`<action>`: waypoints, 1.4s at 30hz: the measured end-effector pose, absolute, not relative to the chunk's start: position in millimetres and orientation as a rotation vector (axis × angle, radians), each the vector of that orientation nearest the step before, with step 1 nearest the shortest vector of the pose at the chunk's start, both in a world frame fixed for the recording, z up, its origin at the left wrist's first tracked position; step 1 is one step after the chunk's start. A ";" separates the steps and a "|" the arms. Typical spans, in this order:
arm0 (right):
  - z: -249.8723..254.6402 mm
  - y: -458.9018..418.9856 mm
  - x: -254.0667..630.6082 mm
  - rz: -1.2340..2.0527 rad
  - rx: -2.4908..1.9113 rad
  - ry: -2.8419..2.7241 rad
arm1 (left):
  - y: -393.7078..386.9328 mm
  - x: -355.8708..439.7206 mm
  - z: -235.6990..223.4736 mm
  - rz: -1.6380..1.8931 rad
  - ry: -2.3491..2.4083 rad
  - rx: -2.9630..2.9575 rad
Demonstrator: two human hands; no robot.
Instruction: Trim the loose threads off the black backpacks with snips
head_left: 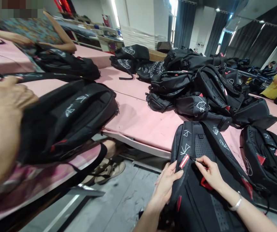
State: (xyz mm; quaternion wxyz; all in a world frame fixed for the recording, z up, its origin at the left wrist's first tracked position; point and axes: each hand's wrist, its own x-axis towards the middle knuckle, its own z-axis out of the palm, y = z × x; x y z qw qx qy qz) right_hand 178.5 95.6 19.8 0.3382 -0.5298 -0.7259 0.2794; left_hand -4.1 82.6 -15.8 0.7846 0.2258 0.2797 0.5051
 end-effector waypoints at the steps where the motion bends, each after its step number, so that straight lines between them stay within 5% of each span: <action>1: 19.7 95.5 178.8 0.742 -1.381 -1.874 | 82.5 -4.1 -14.8 1.092 0.596 0.479; 12: 26.5 109.5 179.2 0.809 -1.373 -1.950 | 81.7 -4.9 -16.6 1.097 0.571 0.510; 29: 66.7 194.1 181.3 1.459 -1.185 -2.143 | 99.4 -44.4 -8.3 0.979 0.507 0.650; 42: 70.5 221.8 178.1 1.525 -1.165 -2.259 | 106.6 -49.3 -8.7 0.940 0.524 0.651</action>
